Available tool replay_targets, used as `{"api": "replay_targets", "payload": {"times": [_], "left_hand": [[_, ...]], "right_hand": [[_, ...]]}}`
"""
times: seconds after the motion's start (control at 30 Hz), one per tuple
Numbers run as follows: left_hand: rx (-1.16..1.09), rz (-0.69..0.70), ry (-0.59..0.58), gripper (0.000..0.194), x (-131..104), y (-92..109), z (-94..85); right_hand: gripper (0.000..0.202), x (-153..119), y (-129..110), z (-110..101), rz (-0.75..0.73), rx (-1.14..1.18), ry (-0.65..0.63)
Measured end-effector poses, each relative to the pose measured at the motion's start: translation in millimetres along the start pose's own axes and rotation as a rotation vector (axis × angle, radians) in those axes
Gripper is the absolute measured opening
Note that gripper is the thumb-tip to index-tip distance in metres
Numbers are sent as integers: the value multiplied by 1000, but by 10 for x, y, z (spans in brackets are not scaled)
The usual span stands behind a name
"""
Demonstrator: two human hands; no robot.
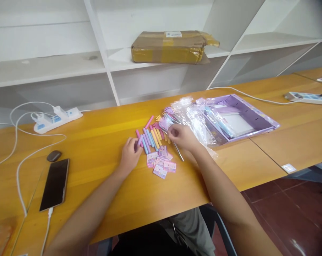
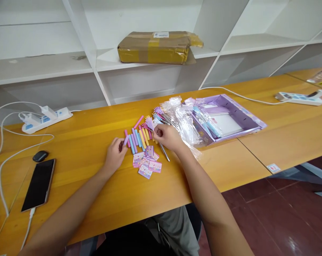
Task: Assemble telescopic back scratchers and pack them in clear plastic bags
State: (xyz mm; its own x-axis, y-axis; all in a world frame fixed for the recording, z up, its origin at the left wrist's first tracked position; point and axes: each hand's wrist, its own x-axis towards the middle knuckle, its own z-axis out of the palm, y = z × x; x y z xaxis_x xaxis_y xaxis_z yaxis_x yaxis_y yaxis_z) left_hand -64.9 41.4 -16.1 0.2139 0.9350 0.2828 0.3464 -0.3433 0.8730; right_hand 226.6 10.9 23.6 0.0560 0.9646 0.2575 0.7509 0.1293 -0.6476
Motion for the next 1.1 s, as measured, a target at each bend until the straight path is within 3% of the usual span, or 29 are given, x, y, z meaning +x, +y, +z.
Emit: {"api": "replay_targets", "payload": {"times": [0.17,0.33,0.43,0.6,0.83,1.1], "left_hand": [[-41,48,-6,11,22,11,0],[-171,-51,-27,4,25,-24,22],[-245,-112,-69,3,21,-27,28],[-224,-63,-130,8,14,21,2],[-165,-67,-178,11,4,33,-3],[-162,-45,-188,19,1,10,-4]], "right_hand": [[46,34,-56,-30,177,572,307],[57,105,31,-7,268,982,455],[59,120,106,-13,258,1085,363],[51,107,105,63,306,1054,229],[51,87,30,244,305,1029,211],[53,69,23,261,340,1049,242]]}}
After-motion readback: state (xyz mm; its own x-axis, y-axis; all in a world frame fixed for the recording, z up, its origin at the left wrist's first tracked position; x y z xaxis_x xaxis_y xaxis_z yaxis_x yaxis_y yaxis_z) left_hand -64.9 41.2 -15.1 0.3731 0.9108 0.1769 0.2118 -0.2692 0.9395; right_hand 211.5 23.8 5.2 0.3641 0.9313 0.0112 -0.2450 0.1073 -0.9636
